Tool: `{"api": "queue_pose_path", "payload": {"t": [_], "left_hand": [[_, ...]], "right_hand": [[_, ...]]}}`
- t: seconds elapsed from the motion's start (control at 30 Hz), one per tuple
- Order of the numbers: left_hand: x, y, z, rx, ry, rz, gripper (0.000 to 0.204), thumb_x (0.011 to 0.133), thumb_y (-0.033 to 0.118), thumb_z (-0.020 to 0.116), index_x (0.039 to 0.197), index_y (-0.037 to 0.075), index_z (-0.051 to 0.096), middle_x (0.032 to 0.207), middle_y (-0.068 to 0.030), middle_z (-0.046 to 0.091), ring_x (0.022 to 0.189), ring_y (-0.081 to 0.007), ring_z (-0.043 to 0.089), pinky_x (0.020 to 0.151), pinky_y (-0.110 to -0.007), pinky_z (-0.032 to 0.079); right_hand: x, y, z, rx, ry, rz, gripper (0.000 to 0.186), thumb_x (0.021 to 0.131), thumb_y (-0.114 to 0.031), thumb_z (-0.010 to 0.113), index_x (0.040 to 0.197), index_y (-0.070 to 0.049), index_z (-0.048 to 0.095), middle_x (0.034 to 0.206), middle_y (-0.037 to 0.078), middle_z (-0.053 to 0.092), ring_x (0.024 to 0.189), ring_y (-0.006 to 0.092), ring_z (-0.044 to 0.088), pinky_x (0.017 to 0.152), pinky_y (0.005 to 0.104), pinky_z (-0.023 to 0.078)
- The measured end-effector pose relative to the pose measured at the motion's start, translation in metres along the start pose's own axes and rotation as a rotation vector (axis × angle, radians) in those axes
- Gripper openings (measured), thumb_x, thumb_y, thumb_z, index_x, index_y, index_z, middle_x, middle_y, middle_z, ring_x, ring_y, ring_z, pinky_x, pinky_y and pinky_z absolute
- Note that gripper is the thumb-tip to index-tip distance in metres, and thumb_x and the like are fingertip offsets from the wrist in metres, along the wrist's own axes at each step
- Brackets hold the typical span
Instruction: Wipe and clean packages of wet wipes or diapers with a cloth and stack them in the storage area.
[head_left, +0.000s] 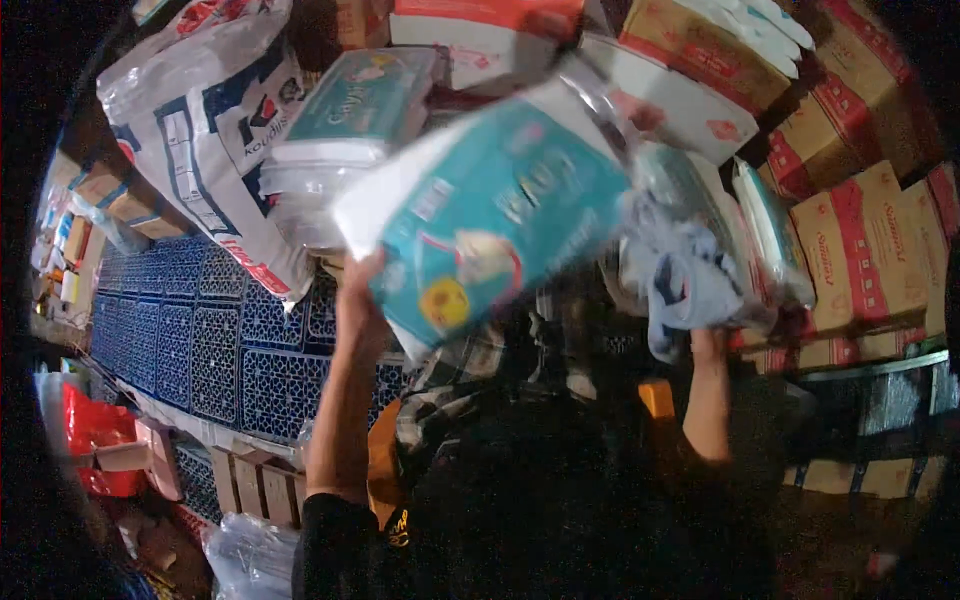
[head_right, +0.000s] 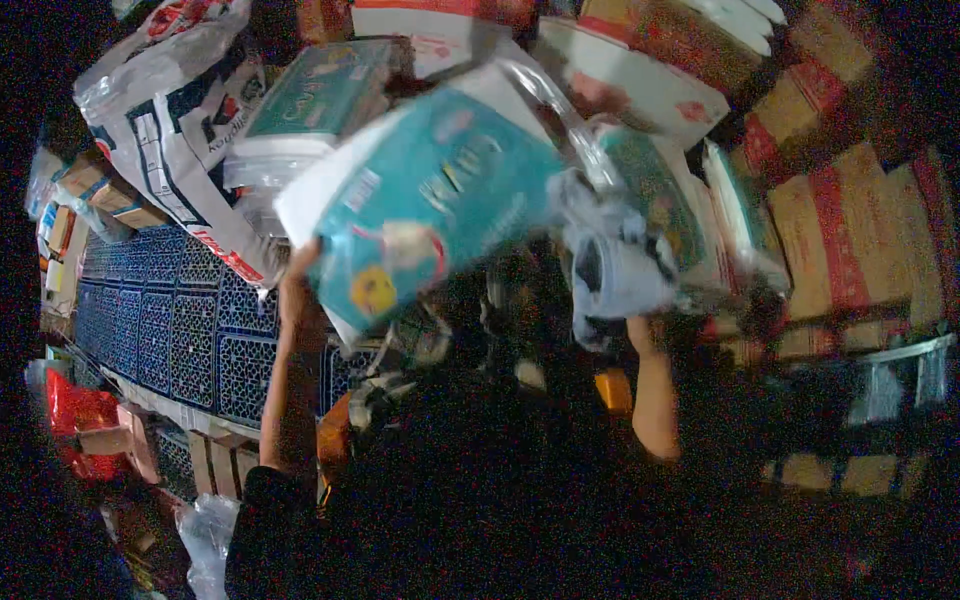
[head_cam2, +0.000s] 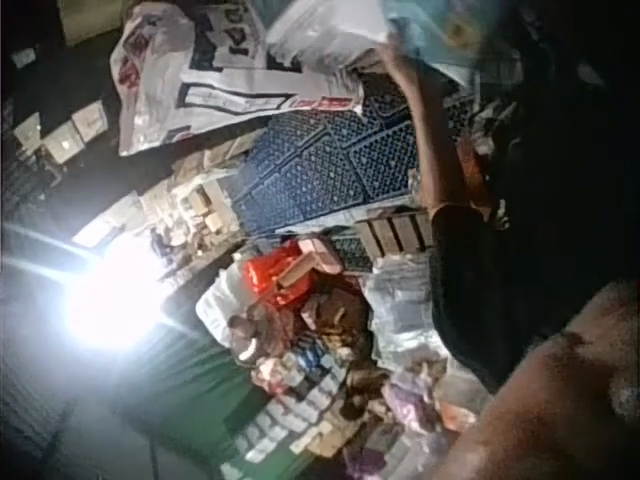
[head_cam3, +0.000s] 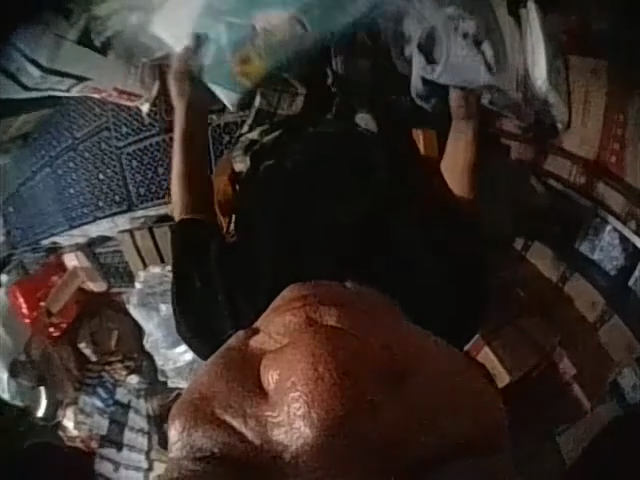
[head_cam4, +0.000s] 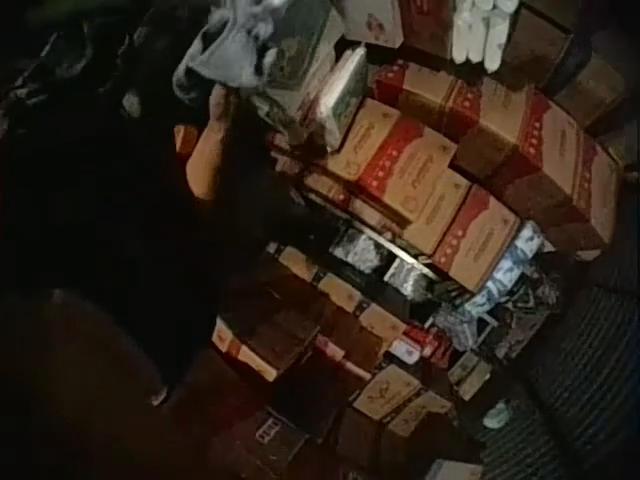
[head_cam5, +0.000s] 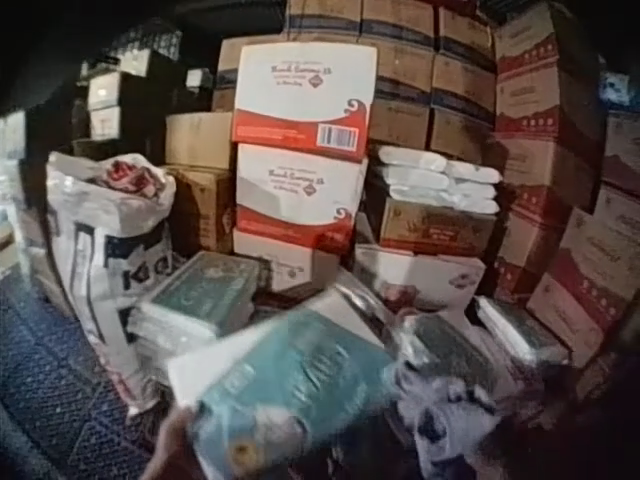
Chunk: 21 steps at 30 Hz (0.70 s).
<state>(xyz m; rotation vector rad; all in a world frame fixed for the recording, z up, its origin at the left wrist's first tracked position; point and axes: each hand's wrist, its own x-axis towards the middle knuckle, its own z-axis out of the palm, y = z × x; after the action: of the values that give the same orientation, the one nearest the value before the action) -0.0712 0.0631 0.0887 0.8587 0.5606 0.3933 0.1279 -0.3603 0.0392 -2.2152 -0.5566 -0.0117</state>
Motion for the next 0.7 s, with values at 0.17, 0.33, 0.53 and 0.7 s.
{"api": "queue_pose_path", "payload": {"t": [0.17,0.33,0.53,0.7], "left_hand": [[-0.018,-0.080,0.016,0.189,-0.122,-0.255,0.056,0.084,0.024,0.054,0.129,0.008,0.025,0.110,-0.0094,0.045,0.100,-0.0195,0.044,0.085,-0.036,0.040],[-0.018,-0.085,0.038,0.229,-0.074,-0.063,0.060,0.088,0.031,0.048,0.133,0.008,0.016,0.122,-0.0139,0.037,0.109,-0.0221,0.039,0.093,-0.037,0.033],[-0.015,-0.106,0.029,0.091,-0.145,0.016,0.067,0.089,0.054,0.025,0.136,0.008,0.014,0.129,-0.0101,0.033,0.118,-0.0243,0.032,0.100,-0.036,0.025],[-0.019,-0.108,0.027,0.261,-0.049,0.095,0.062,0.092,0.047,0.026,0.139,0.010,0.010,0.136,-0.0118,0.026,0.123,-0.0252,0.030,0.100,-0.034,0.026]], "right_hand": [[0.052,-0.122,0.026,-0.076,0.225,-0.379,0.040,0.074,-0.006,0.055,0.113,-0.001,0.045,0.114,0.018,0.046,0.109,0.0319,0.044,0.093,0.0397,0.034],[0.020,-0.101,0.084,-0.330,0.093,-0.327,0.051,0.068,-0.009,0.063,0.116,-0.011,0.049,0.116,0.017,0.046,0.107,0.0367,0.044,0.093,0.0444,0.034],[-0.019,-0.179,0.139,-0.274,-0.367,-0.706,0.050,0.061,-0.026,0.069,0.108,-0.017,0.055,0.126,0.010,0.040,0.120,0.0321,0.034,0.095,0.0482,0.026],[0.028,-0.181,0.166,-0.257,-0.407,-0.668,0.051,0.062,-0.029,0.067,0.110,-0.023,0.054,0.131,0.009,0.038,0.124,0.0301,0.029,0.097,0.0481,0.023]]}}
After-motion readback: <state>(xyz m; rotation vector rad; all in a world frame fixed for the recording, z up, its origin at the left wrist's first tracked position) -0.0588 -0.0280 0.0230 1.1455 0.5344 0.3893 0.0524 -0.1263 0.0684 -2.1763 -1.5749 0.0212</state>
